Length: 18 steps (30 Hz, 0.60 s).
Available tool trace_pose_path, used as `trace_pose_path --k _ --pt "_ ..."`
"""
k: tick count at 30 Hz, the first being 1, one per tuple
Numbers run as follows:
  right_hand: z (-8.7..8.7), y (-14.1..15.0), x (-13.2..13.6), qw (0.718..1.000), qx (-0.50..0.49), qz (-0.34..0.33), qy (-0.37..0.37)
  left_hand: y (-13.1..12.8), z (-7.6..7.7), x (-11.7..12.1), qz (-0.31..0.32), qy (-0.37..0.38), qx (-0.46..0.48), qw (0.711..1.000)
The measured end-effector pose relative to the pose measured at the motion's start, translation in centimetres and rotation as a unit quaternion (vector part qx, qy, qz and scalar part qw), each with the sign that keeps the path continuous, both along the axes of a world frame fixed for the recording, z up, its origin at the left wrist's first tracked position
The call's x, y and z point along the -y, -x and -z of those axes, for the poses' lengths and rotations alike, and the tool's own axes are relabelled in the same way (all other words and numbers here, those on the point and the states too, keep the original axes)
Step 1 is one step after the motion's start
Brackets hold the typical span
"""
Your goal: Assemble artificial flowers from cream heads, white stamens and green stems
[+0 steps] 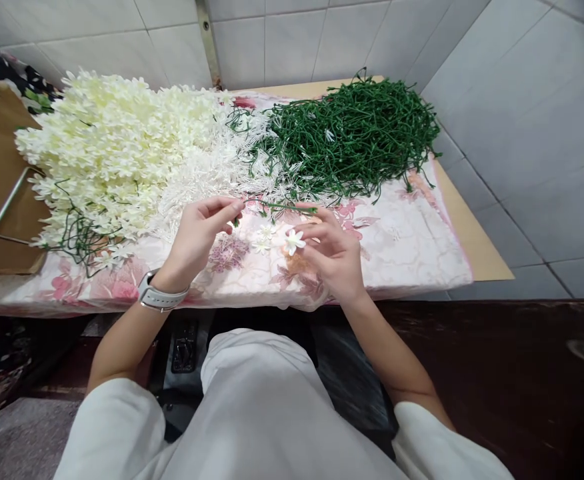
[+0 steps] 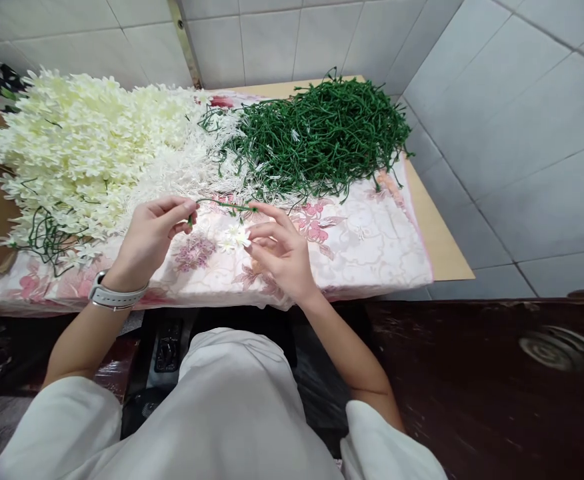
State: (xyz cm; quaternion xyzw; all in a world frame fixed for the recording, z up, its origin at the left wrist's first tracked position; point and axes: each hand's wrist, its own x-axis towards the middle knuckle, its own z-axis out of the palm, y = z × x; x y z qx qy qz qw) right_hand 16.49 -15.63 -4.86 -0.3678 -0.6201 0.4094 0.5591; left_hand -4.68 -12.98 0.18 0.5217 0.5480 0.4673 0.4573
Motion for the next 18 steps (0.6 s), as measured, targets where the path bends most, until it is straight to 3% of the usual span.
trace_pose_path --k 5,9,15,18 --pt "-0.3 2.1 -1.2 0.999 -0.050 0.007 -0.009 0.2 0.7 1.5 0.018 0.041 0.022 0.999" --pt "-0.6 1.9 -1.1 0.999 -0.049 0.013 0.009 0.7 1.1 1.2 0.027 0.048 0.019 0.998" --pt "0.6 -1.0 -0.5 0.994 -0.022 0.104 -0.040 -1.3 0.0 -5.1 -0.004 -0.081 -0.067 0.994" --pt "1.7 -2.2 -0.6 0.991 -0.027 0.125 -0.031 -2.9 -1.0 -7.2 0.016 -0.092 -0.091 0.991"
